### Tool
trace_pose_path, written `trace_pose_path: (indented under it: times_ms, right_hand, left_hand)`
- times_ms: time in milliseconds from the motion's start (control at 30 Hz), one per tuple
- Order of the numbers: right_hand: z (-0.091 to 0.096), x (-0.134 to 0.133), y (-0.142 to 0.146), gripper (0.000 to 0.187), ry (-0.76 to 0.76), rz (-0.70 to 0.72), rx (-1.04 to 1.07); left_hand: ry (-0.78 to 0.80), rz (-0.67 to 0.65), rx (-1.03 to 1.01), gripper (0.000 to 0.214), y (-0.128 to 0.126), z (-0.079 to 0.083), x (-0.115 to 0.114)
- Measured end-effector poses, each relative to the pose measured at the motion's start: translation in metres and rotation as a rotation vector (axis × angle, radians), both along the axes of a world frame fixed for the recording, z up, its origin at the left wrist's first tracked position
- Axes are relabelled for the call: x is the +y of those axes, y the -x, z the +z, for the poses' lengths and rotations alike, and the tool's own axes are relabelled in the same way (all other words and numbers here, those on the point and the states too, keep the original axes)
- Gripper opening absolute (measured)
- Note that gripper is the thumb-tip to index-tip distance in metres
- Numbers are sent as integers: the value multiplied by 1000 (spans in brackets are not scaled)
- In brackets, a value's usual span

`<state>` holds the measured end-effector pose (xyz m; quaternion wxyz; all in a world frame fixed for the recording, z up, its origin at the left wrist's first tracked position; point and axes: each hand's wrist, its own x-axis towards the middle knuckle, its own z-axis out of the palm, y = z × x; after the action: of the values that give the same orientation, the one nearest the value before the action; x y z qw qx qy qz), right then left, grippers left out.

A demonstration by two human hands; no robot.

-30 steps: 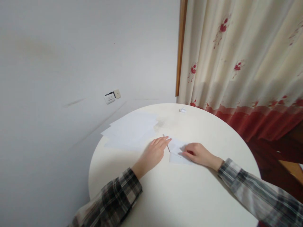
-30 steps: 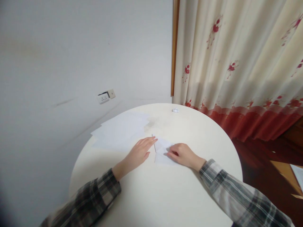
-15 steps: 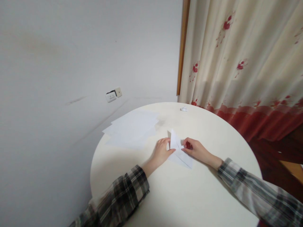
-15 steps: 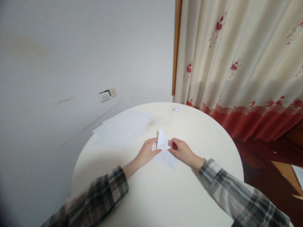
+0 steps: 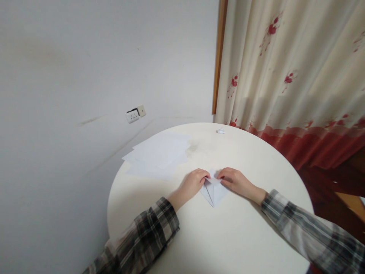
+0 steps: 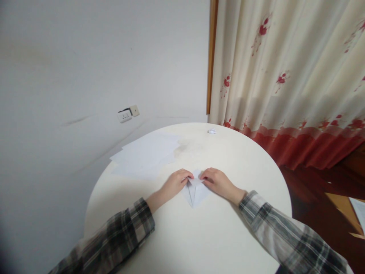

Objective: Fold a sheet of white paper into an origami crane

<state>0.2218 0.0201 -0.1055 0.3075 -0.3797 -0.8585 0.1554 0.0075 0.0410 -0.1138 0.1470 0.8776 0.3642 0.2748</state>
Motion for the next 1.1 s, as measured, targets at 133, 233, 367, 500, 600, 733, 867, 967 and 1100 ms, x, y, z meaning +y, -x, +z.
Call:
trace_pose_path:
  times_ms: [133,233,367,500,600,733,867,967,1100]
  right_hand:
    - [-6,5,2,19,89,-211,48]
    - [-8,7,3,35,-23,-341,11]
    - [-9,6,2,26,-212,-225,-128]
    - [-9,4,2,24,-222,-146,-222]
    - [-8,2,3,27,-209,-163,-242]
    - [-6,-2,6,44,-175,-181,-278]
    - [-6,-2,8,50,-117,-198,-299]
    - [-6,-3,7,56,-79,-188,-323]
    - [-6,-6,6,64,-19,-167,-392]
  left_hand:
    - [40,131,-71,51,-9,-5,5]
    - [-37,239,-68,56,-16,-4,6]
    - [-167,122,71,25,-18,-4,4]
    - [-178,16,174,26,-15,-8,2]
    - [-197,-31,230,32,-10,-10,-2]
    - [-178,-77,347,48,-4,-8,-6]
    - [-95,-129,434,65,0,-2,-4]
    - [-45,-157,474,76,1,3,-5]
    - [-47,-156,489,68,4,8,-15]
